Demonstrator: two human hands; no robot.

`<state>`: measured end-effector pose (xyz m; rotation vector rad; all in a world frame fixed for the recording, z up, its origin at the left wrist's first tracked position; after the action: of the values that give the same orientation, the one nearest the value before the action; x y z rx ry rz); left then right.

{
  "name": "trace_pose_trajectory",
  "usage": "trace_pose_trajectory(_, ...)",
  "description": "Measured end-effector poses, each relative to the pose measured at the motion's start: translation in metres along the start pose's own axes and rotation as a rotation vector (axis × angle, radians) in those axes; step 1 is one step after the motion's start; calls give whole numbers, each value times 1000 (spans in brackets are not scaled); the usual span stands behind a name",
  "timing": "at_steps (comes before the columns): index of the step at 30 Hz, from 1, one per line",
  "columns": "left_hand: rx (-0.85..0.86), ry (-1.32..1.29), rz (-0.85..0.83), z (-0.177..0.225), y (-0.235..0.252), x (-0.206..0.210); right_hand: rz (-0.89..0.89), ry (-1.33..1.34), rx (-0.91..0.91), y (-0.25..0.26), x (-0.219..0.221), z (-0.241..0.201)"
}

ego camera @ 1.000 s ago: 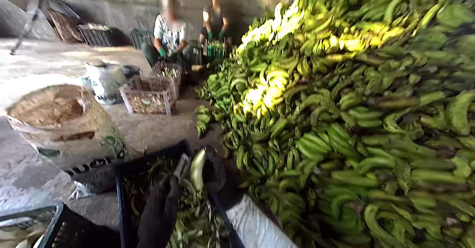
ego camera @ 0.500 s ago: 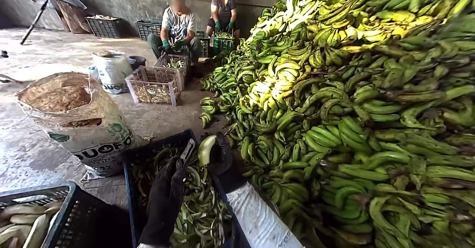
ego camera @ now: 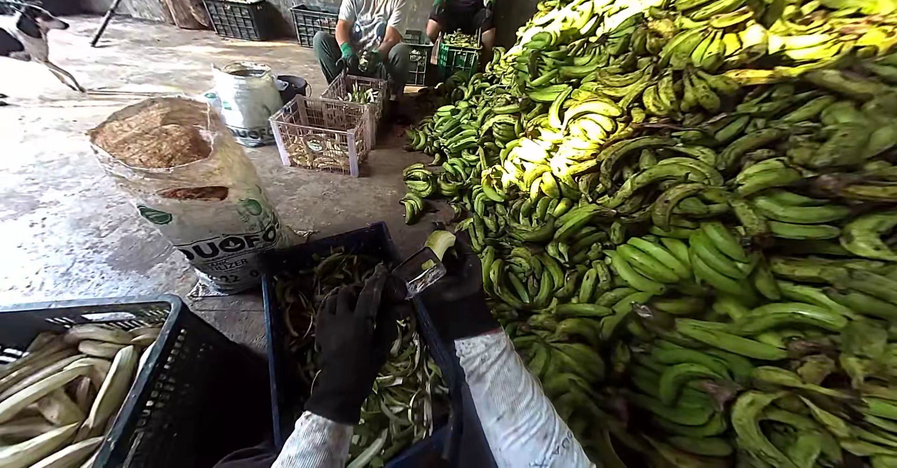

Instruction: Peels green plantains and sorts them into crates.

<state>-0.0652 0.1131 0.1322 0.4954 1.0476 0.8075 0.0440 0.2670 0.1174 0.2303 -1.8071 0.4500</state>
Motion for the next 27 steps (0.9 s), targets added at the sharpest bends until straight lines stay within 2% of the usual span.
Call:
trace_pose_trajectory(2, -55, -57, -93, -2, 4, 0, -61, -83, 45, 0, 1, 1)
trace_pose_trajectory(5, -122, -155, -212, -13, 11, 0, -349, -347, 28, -10, 6, 4)
trace_pose_trajectory(6, -139, -176, -229, -16, 12, -1, -386, -426, 43, -16, 10, 6)
trace_pose_trajectory(8, -130, -177, -224, -20, 10, -2, -363, -533, 55, -24, 11, 8)
trace_pose_trajectory(11, -89, -78, -230, -15, 4, -4, -143, -841, -78, -22, 2, 3)
trace_pose_trajectory(13, -83, -10, -234, -12, 0, -4, -83, -1024, -175, -27, -1, 3)
trace_pose_trajectory(16, -202, -52, -278, -20, 3, -3, -278, -1287, -194, -40, 6, 10)
trace_pose_trajectory(18, -318, -124, -317, -32, 8, -4, -341, -1389, -90, -47, 9, 21)
trace_pose_trajectory(21, -529, -211, -423, -49, 8, -7, -349, -1391, 82, -48, 3, 33)
trace_pose_trajectory(23, -557, -248, -436, -49, 6, -9, -187, -1211, 118, -44, 0, 28)
trace_pose_trajectory(25, -425, -237, -429, -45, 4, -7, -8, -905, 182, -33, -7, 18)
trace_pose_trajectory(27, -230, -169, -415, -38, -1, -6, 40, -706, 181, -19, -18, 8)
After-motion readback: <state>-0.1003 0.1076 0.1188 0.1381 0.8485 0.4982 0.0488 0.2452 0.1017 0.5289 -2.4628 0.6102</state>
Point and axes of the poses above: each hand's wrist, its own y-axis towards the middle knuckle, its own x-axis out of the palm, z = x × y, the point moved 5 cm from there along y, towards the middle knuckle, and after that the axes turned 7 degrees about z, right-handed, at the moved point
